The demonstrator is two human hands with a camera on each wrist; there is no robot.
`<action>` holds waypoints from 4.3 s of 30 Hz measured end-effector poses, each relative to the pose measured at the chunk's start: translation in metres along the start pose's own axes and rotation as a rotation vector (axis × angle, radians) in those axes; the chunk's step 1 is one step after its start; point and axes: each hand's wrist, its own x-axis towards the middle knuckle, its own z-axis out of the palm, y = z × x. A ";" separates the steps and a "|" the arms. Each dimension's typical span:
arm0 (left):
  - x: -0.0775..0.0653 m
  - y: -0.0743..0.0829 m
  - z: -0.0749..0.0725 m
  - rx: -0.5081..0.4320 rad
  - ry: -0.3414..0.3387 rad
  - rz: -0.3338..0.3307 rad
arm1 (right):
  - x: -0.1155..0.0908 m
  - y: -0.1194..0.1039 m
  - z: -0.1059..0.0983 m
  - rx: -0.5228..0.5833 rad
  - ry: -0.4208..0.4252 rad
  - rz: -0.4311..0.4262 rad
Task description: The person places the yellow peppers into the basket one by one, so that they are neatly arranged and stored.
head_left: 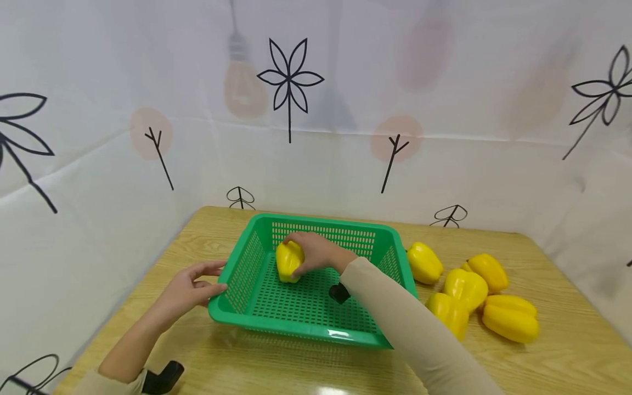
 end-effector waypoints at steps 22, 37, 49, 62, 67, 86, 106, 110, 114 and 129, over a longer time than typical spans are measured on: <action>0.002 0.003 0.000 -0.021 -0.002 -0.009 | 0.013 -0.012 0.001 0.033 0.053 -0.018; 0.002 0.002 -0.001 0.000 0.000 -0.022 | -0.012 -0.014 -0.026 0.149 0.182 -0.080; 0.000 0.002 -0.001 -0.015 -0.009 -0.013 | -0.043 -0.030 -0.051 0.254 0.359 -0.201; 0.000 0.000 -0.001 -0.017 -0.010 -0.019 | -0.074 -0.040 -0.065 0.270 0.515 -0.297; 0.000 0.000 -0.001 -0.019 -0.007 -0.024 | -0.090 -0.040 -0.068 0.280 0.566 -0.295; 0.000 0.001 -0.001 -0.020 -0.017 -0.024 | -0.150 -0.022 -0.076 0.198 0.702 -0.155; 0.000 0.000 -0.001 -0.031 -0.017 -0.031 | -0.194 0.008 -0.064 0.101 0.771 -0.044; 0.000 0.000 0.000 -0.019 -0.012 -0.033 | -0.203 0.012 -0.061 0.101 0.773 0.002; 0.000 0.002 0.000 -0.014 -0.009 -0.030 | -0.210 0.016 -0.058 0.097 0.781 0.024; -0.001 0.000 0.000 -0.009 -0.011 -0.025 | -0.236 0.034 -0.042 0.063 0.787 0.108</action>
